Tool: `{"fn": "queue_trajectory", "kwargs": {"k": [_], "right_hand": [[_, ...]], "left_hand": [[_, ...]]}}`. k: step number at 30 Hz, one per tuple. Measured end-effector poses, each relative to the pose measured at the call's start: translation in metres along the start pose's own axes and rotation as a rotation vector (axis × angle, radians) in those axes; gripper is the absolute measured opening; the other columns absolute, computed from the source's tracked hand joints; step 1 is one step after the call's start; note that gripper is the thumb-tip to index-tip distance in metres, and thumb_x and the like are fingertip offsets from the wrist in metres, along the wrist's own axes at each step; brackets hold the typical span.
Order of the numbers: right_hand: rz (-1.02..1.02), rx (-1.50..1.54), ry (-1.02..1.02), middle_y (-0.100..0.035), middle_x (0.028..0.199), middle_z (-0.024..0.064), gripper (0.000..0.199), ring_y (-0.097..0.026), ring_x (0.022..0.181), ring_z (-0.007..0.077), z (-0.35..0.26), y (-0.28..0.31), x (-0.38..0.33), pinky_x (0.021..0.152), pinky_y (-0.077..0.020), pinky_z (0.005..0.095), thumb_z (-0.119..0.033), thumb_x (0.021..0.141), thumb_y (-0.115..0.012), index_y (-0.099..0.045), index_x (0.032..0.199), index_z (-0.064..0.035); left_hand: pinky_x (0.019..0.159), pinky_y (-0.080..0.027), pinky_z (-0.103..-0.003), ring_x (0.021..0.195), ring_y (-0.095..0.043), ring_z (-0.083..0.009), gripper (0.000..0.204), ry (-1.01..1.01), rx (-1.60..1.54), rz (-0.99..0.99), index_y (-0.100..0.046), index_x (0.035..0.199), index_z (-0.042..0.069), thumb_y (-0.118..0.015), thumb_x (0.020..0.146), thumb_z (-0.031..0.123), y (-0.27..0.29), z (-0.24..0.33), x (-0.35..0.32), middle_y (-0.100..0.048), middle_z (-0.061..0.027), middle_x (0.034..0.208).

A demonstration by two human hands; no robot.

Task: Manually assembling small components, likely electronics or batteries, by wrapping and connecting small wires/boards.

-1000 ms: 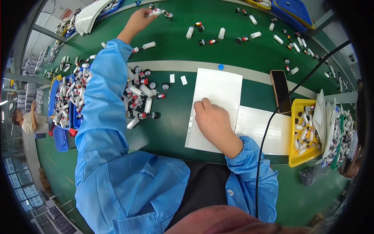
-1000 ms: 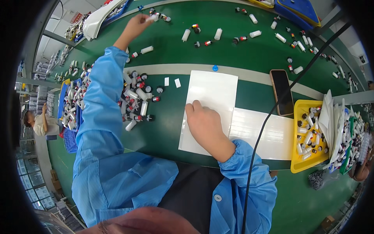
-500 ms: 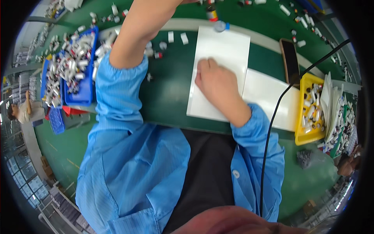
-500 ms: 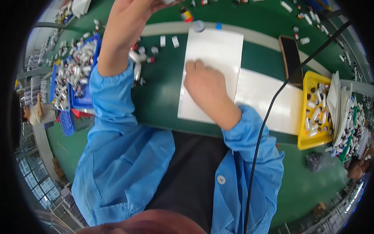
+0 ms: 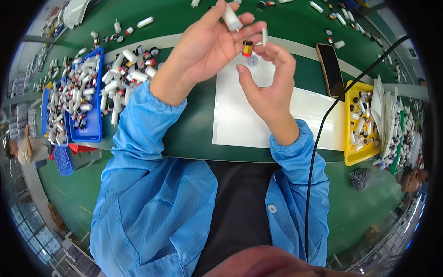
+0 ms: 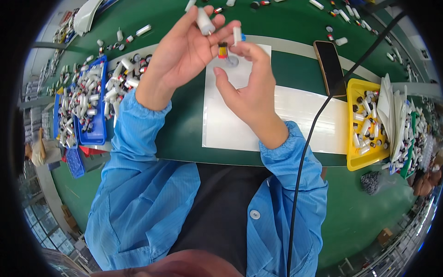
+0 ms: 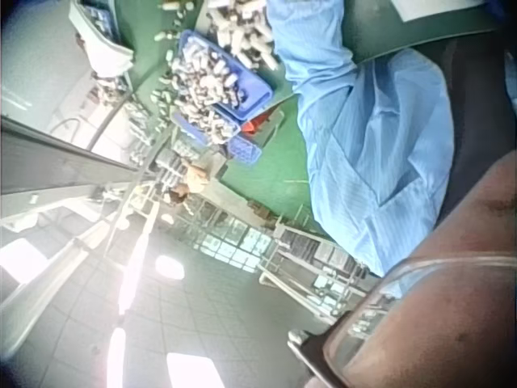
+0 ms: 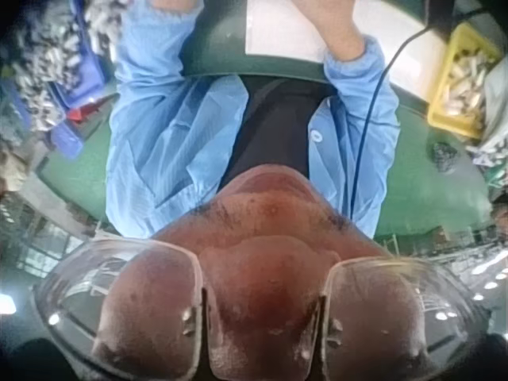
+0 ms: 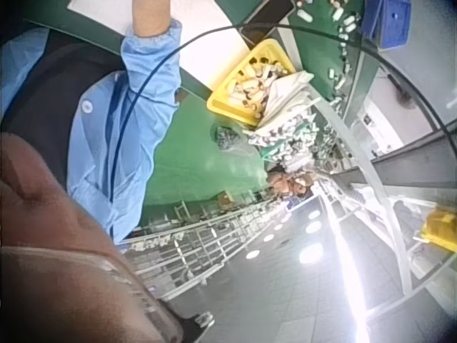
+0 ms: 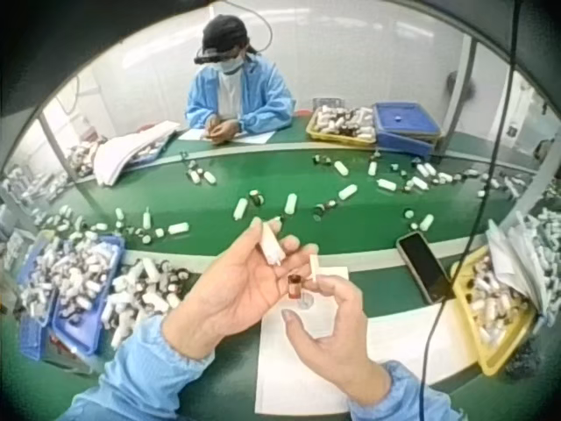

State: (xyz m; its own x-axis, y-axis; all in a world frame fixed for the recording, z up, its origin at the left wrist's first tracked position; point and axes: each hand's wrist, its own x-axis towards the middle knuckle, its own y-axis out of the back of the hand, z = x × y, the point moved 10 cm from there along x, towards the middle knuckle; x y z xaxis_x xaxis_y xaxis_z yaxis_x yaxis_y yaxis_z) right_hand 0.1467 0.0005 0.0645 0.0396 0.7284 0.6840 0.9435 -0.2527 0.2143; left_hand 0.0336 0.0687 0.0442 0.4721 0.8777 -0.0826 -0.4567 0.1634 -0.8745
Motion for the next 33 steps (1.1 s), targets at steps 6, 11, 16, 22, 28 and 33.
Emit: {"fn": "queue_trajectory", "kwargs": {"k": [6,11,16,22,28,33], "right_hand": [[0.034,0.139,-0.076,-0.067,0.093,0.0092,0.045,-0.065,0.085,0.0157,0.022,0.006,-0.010,0.079,-0.0507,0.0287,0.001,0.085,-0.069,-0.048,0.123,-0.0029],[0.037,0.118,-0.060,-0.068,0.094,0.0081,0.045,-0.064,0.085,0.0151,0.019,0.011,-0.005,0.080,-0.0506,0.0297,0.000,0.084,-0.071,-0.048,0.122,-0.0030],[0.044,-0.016,0.043,-0.066,0.094,0.0098,0.044,-0.064,0.086,0.0180,0.008,0.016,0.000,0.081,-0.0510,0.0302,-0.001,0.083,-0.072,-0.049,0.121,-0.0027],[0.053,0.261,-0.069,-0.066,0.097,0.0097,0.024,-0.063,0.088,0.0156,0.025,0.027,0.006,0.080,-0.0508,0.0264,0.001,0.086,-0.071,-0.061,0.108,0.0014],[-0.080,0.558,-0.439,-0.069,0.096,0.0062,0.015,-0.063,0.083,0.0085,0.038,0.015,-0.001,0.076,-0.0518,0.0221,-0.001,0.089,-0.070,-0.067,0.104,0.0019],[-0.108,0.637,-0.585,-0.069,0.088,0.0055,0.014,-0.062,0.074,0.0070,0.056,0.003,-0.006,0.065,-0.0506,0.0207,-0.006,0.088,-0.073,-0.069,0.100,0.0012]], "left_hand": [[0.090,-0.051,-0.032,0.102,-0.066,-0.0231,0.043,0.083,0.151,-0.042,-0.052,0.134,0.000,-0.062,0.096,0.018,-0.005,-0.018,-0.003,-0.067,-0.0151,0.120],[0.096,-0.051,-0.033,0.108,-0.065,-0.0208,0.050,-0.040,0.947,-0.187,-0.045,0.140,-0.001,-0.062,0.093,0.005,0.001,-0.015,-0.003,-0.064,-0.0156,0.123],[0.096,-0.052,-0.033,0.108,-0.065,-0.0205,0.046,-0.081,1.023,-0.123,-0.049,0.136,-0.002,-0.059,0.092,-0.002,0.000,-0.005,-0.002,-0.065,-0.0144,0.121],[0.097,-0.050,-0.031,0.110,-0.060,-0.0180,0.034,-0.083,0.816,-0.219,-0.047,0.132,0.001,-0.055,0.099,0.002,-0.005,-0.010,-0.001,-0.062,-0.0110,0.117],[0.096,-0.048,-0.029,0.110,-0.059,-0.0150,0.043,-0.106,0.910,-0.191,-0.044,0.137,-0.002,-0.055,0.095,-0.005,0.007,-0.012,0.004,-0.062,-0.0104,0.118],[0.098,-0.047,-0.030,0.111,-0.059,-0.0155,0.051,-0.062,1.051,-0.147,-0.040,0.140,-0.002,-0.052,0.092,-0.012,-0.002,-0.016,-0.002,-0.061,-0.0099,0.121]]}}
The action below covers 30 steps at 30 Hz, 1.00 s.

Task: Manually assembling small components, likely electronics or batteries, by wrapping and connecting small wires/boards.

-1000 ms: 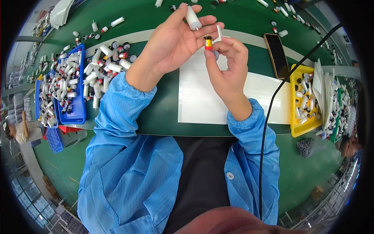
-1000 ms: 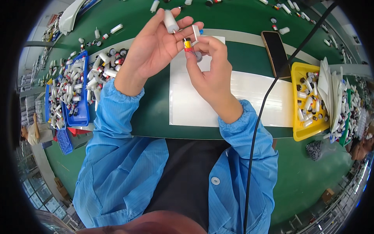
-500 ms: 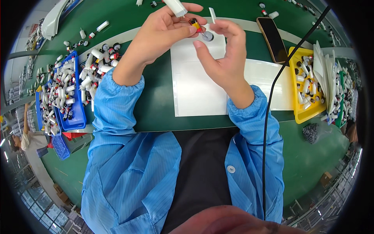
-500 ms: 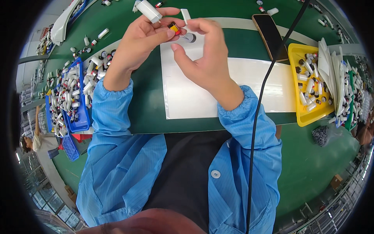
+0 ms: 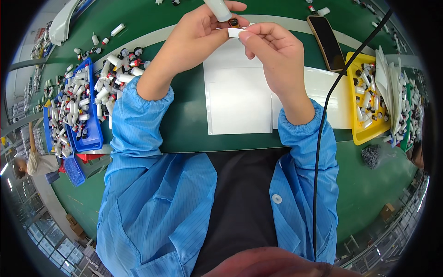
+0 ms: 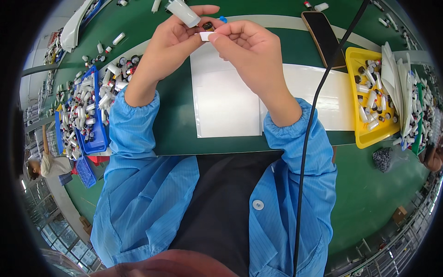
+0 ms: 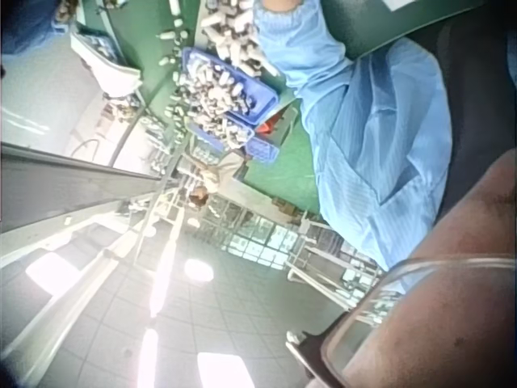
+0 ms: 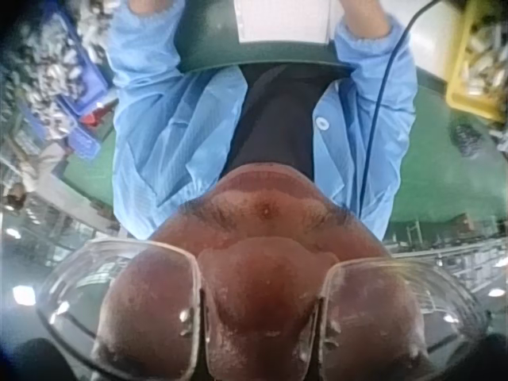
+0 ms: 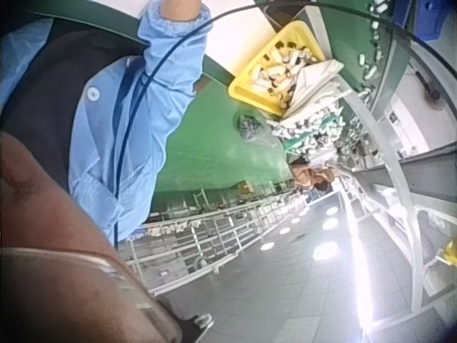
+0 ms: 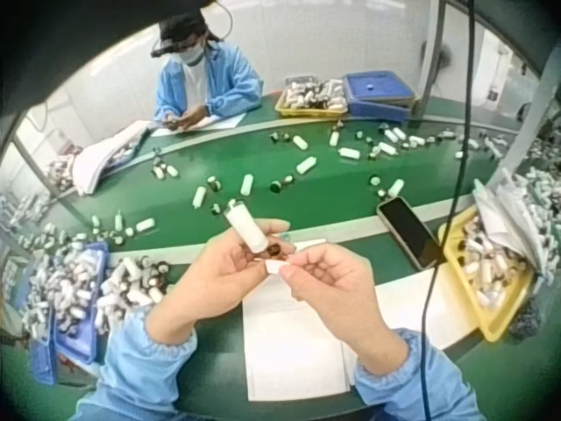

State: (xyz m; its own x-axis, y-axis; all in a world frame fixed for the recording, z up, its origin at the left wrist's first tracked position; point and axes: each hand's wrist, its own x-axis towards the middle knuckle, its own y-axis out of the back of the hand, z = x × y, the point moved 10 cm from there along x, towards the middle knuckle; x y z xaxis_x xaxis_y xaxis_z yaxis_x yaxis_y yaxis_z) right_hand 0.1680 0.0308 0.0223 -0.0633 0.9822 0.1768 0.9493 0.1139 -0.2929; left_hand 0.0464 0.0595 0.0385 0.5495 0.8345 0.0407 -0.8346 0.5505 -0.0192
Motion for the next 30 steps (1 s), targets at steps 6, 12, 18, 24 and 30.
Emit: {"fn": "queue_trajectory", "kwargs": {"k": [6,12,18,24,30], "right_hand": [[0.040,0.033,-0.065,-0.069,0.084,0.0050,0.015,-0.060,0.070,0.0071,0.010,0.011,0.004,0.062,-0.0485,0.0203,-0.008,0.089,-0.072,-0.069,0.099,0.0010],[0.064,-0.019,-0.019,-0.069,0.084,0.0055,0.015,-0.061,0.072,0.0071,0.005,0.011,0.002,0.062,-0.0480,0.0194,-0.007,0.089,-0.071,-0.069,0.100,0.0017],[0.058,-0.090,0.066,-0.068,0.088,0.0063,0.016,-0.063,0.076,0.0077,-0.013,0.003,0.001,0.064,-0.0481,0.0183,-0.007,0.089,-0.071,-0.068,0.102,0.0027],[0.084,0.037,0.027,-0.065,0.097,0.0056,0.037,-0.063,0.079,0.0095,-0.004,0.015,0.008,0.069,-0.0482,0.0198,-0.008,0.087,-0.073,-0.055,0.118,0.0009],[-0.039,0.041,-0.180,-0.066,0.097,0.0048,0.032,-0.060,0.081,0.0080,0.020,0.000,0.005,0.066,-0.0416,0.0201,-0.018,0.089,-0.075,-0.058,0.110,-0.0012]], "left_hand": [[0.095,-0.052,-0.031,0.112,-0.064,-0.0205,0.047,-0.164,0.227,-0.002,-0.050,0.136,-0.001,-0.056,0.089,-0.006,0.001,0.006,0.000,-0.062,-0.0152,0.126],[0.094,-0.052,-0.028,0.114,-0.063,-0.0189,0.045,-0.123,0.182,-0.019,-0.053,0.135,-0.002,-0.057,0.091,-0.005,-0.009,0.021,-0.004,-0.062,-0.0136,0.128],[0.094,-0.052,-0.028,0.114,-0.063,-0.0168,0.046,-0.190,0.154,-0.030,-0.054,0.136,0.000,-0.066,0.092,0.002,0.000,0.014,-0.001,-0.066,-0.0134,0.123],[0.099,-0.049,-0.031,0.121,-0.060,-0.0199,0.050,-0.201,0.147,-0.165,-0.046,0.144,-0.002,-0.057,0.095,0.003,-0.010,0.025,-0.007,-0.063,-0.0164,0.130],[0.097,-0.050,-0.029,0.117,-0.062,-0.0198,0.052,-0.178,0.191,-0.149,-0.045,0.144,-0.004,-0.060,0.094,0.004,-0.004,0.041,-0.014,-0.065,-0.0192,0.126]]}}
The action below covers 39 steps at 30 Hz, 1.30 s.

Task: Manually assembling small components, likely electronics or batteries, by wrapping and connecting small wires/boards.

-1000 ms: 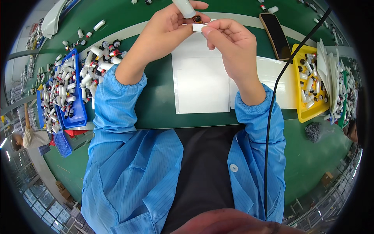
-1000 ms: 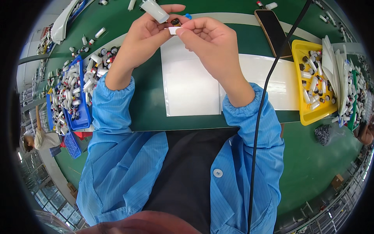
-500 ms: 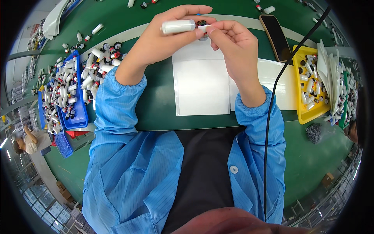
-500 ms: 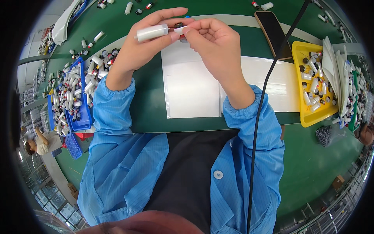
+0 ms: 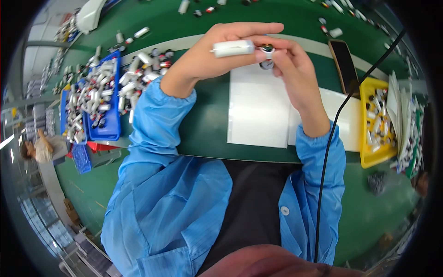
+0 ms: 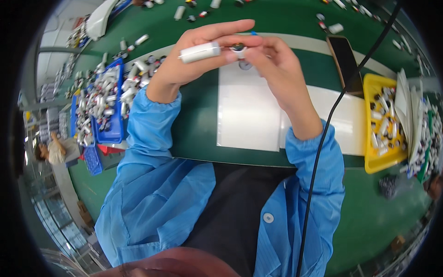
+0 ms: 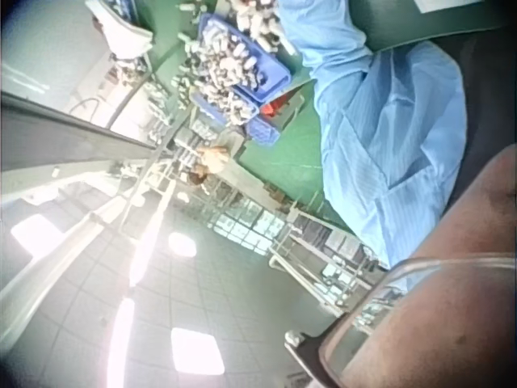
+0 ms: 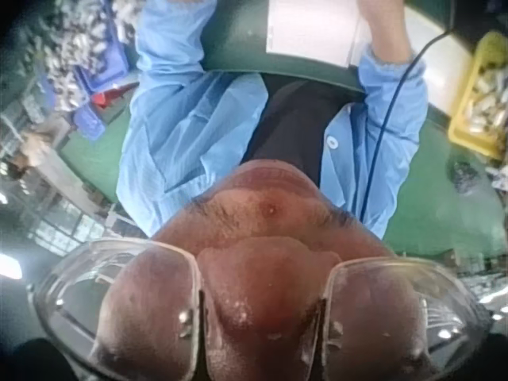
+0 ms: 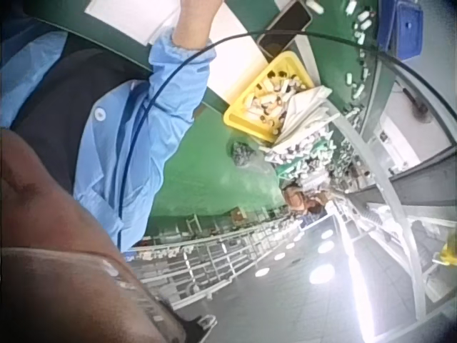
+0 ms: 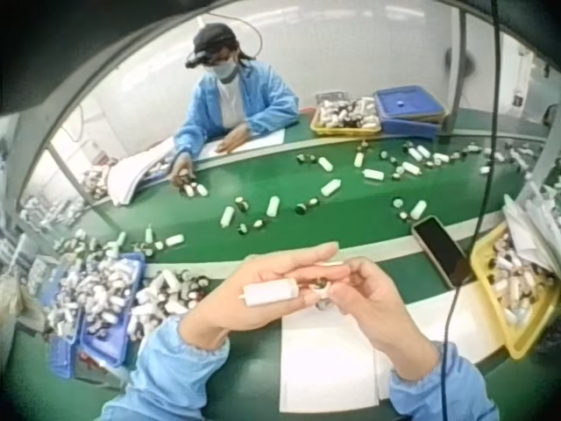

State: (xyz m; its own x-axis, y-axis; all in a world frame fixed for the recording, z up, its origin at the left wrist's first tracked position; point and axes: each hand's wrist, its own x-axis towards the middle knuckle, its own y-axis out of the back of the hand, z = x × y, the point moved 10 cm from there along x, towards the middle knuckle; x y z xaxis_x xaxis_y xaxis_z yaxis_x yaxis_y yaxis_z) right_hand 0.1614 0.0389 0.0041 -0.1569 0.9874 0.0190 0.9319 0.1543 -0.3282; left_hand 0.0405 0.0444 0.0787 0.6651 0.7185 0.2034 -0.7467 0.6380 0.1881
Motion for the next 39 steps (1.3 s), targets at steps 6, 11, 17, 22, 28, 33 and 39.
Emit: {"fn": "queue_trajectory", "kwargs": {"k": [6,11,17,22,28,33,39], "right_hand": [[-0.107,-0.631,-0.043,-0.067,0.091,0.0073,0.021,-0.062,0.071,0.0127,0.005,-0.020,-0.014,0.062,-0.0482,0.0258,-0.019,0.088,-0.074,-0.066,0.098,-0.0017],[-0.261,-1.190,0.288,-0.063,0.091,0.0113,0.019,-0.066,0.078,0.0265,0.008,-0.053,-0.034,0.069,-0.0538,0.0372,-0.018,0.085,-0.070,-0.070,0.099,-0.0058],[-0.375,-1.294,0.317,-0.061,0.091,0.0118,0.018,-0.065,0.084,0.0308,0.025,-0.054,-0.037,0.074,-0.0534,0.0415,-0.016,0.085,-0.069,-0.072,0.100,-0.0070],[-0.305,-1.235,0.315,-0.060,0.088,0.0126,0.014,-0.064,0.082,0.0315,0.015,-0.060,-0.040,0.074,-0.0536,0.0410,-0.013,0.085,-0.068,-0.070,0.095,-0.0032],[-0.372,-1.322,0.382,-0.060,0.087,0.0145,0.011,-0.064,0.080,0.0328,0.025,-0.077,-0.045,0.073,-0.0529,0.0412,-0.005,0.081,-0.066,-0.066,0.091,-0.0008],[-0.293,-1.237,0.369,-0.060,0.087,0.0146,0.014,-0.063,0.080,0.0319,0.018,-0.073,-0.042,0.074,-0.0522,0.0410,-0.005,0.080,-0.066,-0.064,0.094,0.0006],[-0.356,-1.270,0.405,-0.059,0.085,0.0149,0.015,-0.062,0.079,0.0316,0.018,-0.077,-0.047,0.074,-0.0518,0.0408,-0.003,0.078,-0.065,-0.061,0.092,-0.0002]], "left_hand": [[0.088,-0.056,-0.029,0.098,-0.070,-0.0177,0.048,0.136,0.420,0.419,-0.058,0.132,0.001,-0.072,0.086,0.006,0.149,0.000,-0.031,-0.071,-0.0153,0.112],[0.090,-0.054,-0.038,0.100,-0.071,-0.0279,0.058,0.654,1.235,0.396,-0.060,0.131,0.002,-0.078,0.082,0.027,0.330,-0.104,-0.088,-0.072,-0.0170,0.111],[0.087,-0.054,-0.041,0.092,-0.069,-0.0379,0.043,0.740,1.188,0.377,-0.065,0.110,-0.008,-0.063,0.091,0.031,0.282,-0.145,-0.010,-0.070,-0.0278,0.098],[0.079,-0.053,-0.047,0.083,-0.069,-0.0409,0.046,0.653,1.305,0.498,-0.071,0.095,-0.006,-0.066,0.083,0.038,0.296,-0.160,-0.004,-0.069,-0.0284,0.087],[0.066,-0.047,-0.028,0.073,-0.062,-0.0125,0.029,0.106,0.585,0.904,-0.071,0.096,-0.001,-0.068,0.088,0.026,0.239,0.005,-0.023,-0.069,-0.0073,0.082],[0.077,-0.048,-0.030,0.089,-0.061,-0.0175,0.024,-0.218,-0.352,0.876,-0.061,0.098,0.010,-0.053,0.102,0.032,0.160,0.020,-0.022,-0.063,-0.0038,0.094],[0.090,-0.052,-0.041,0.110,-0.059,-0.0283,0.034,0.017,-0.936,0.817,-0.051,0.102,0.012,-0.038,0.107,0.042,0.088,-0.039,-0.015,-0.058,-0.0122,0.112]]}}
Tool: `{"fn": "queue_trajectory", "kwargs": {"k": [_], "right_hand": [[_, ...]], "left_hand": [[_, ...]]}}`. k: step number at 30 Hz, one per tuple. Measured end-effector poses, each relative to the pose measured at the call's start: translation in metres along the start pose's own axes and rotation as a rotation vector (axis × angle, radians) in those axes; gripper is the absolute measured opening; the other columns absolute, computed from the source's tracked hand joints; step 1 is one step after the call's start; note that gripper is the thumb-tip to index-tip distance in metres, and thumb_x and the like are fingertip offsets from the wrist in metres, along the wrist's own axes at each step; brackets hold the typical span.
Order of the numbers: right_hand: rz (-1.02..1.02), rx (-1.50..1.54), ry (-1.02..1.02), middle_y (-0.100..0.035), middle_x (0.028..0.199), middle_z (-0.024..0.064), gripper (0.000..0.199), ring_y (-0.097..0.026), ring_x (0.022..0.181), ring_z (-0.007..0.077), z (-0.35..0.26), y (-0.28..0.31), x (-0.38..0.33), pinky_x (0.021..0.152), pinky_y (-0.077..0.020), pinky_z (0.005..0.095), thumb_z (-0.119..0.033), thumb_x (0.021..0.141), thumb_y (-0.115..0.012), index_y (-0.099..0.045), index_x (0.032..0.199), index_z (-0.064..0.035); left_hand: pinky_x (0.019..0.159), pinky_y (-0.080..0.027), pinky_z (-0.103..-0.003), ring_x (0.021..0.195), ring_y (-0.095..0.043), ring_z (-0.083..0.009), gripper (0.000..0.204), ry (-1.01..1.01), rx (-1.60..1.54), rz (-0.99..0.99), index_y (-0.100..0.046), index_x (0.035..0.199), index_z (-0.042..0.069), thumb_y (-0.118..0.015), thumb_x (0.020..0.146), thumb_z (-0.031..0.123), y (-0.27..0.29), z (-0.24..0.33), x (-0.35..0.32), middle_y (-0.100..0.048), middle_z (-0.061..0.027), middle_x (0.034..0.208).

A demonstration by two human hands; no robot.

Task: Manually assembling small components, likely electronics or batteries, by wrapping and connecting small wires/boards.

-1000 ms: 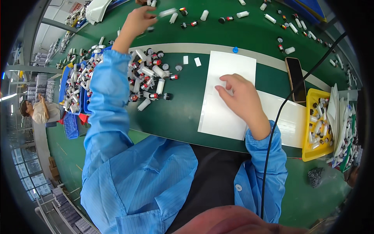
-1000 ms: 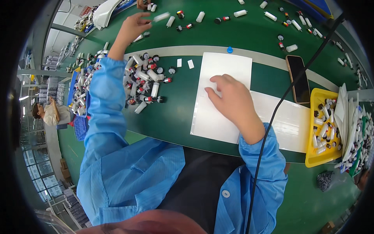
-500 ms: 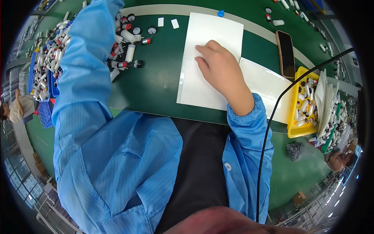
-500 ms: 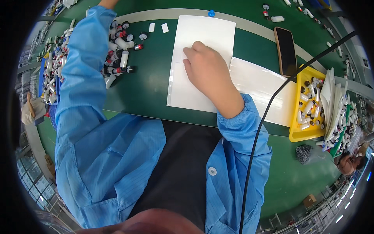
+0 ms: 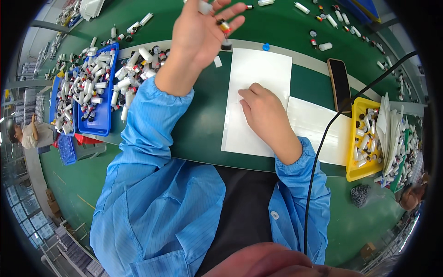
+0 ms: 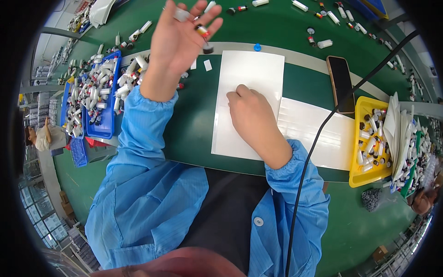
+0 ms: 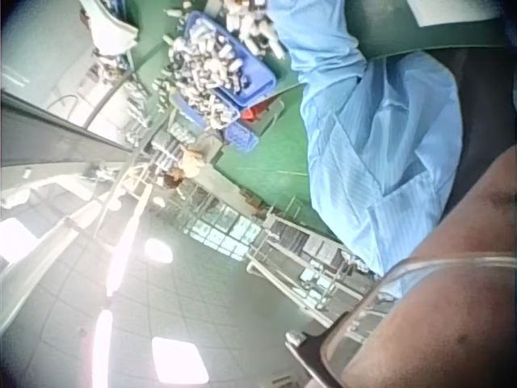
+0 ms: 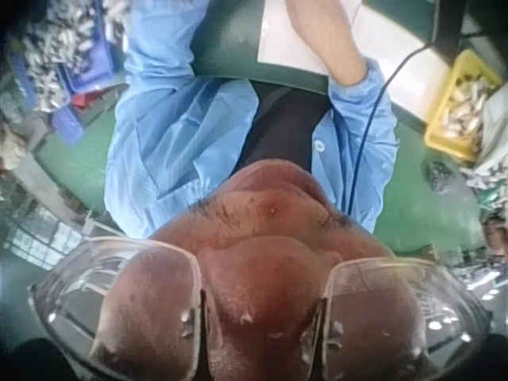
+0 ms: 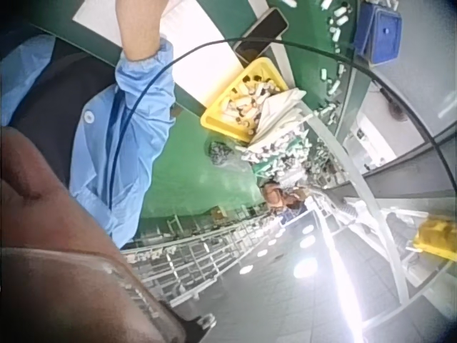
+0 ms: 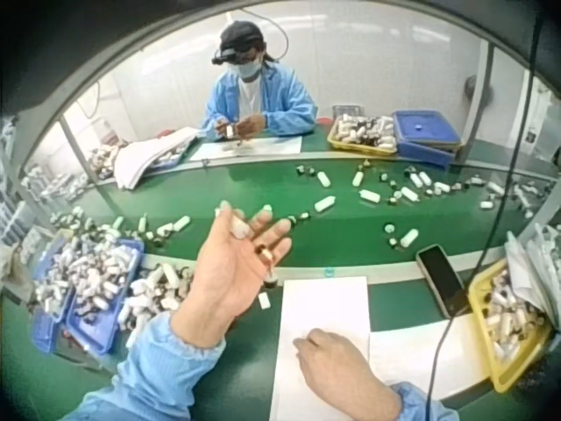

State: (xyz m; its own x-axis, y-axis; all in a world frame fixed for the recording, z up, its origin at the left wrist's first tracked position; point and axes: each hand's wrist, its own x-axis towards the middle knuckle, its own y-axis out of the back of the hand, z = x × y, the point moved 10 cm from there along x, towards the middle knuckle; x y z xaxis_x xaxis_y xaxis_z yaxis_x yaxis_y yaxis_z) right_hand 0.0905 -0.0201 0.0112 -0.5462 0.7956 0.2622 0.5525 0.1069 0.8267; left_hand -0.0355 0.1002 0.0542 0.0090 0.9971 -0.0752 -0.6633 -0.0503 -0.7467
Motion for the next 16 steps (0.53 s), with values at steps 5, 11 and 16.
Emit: {"fn": "queue_trajectory", "kwargs": {"k": [5,11,16], "right_hand": [[-0.028,-0.104,-0.009,-0.058,0.082,0.0156,0.016,-0.062,0.076,0.0316,-0.002,-0.004,0.003,0.071,-0.0512,0.0407,-0.004,0.075,-0.066,-0.056,0.087,-0.0015],[-0.019,0.414,-0.356,-0.060,0.084,0.0141,0.036,-0.063,0.077,0.0270,0.026,0.020,0.002,0.072,-0.0514,0.0353,-0.012,0.075,-0.076,-0.052,0.099,-0.0021],[0.758,0.416,-0.033,-0.067,0.101,0.0117,0.056,-0.065,0.089,0.0188,0.041,0.082,-0.021,0.082,-0.0513,0.0326,-0.007,0.074,-0.083,-0.049,0.118,-0.0020]], "left_hand": [[0.101,-0.049,-0.049,0.115,-0.058,-0.0321,0.033,0.137,-0.075,-0.023,-0.054,0.096,0.010,-0.039,0.106,0.038,0.003,-0.024,0.000,-0.058,-0.0132,0.111],[0.106,-0.048,-0.053,0.119,-0.055,-0.0375,0.036,0.152,-0.111,-0.117,-0.052,0.093,0.007,-0.037,0.107,0.037,-0.011,-0.030,-0.008,-0.056,-0.0185,0.116],[0.111,-0.043,-0.052,0.135,-0.044,-0.0422,0.035,0.334,-0.259,-0.260,-0.052,0.102,0.005,-0.040,0.106,0.037,-0.043,-0.060,-0.029,-0.050,-0.0261,0.136]]}}
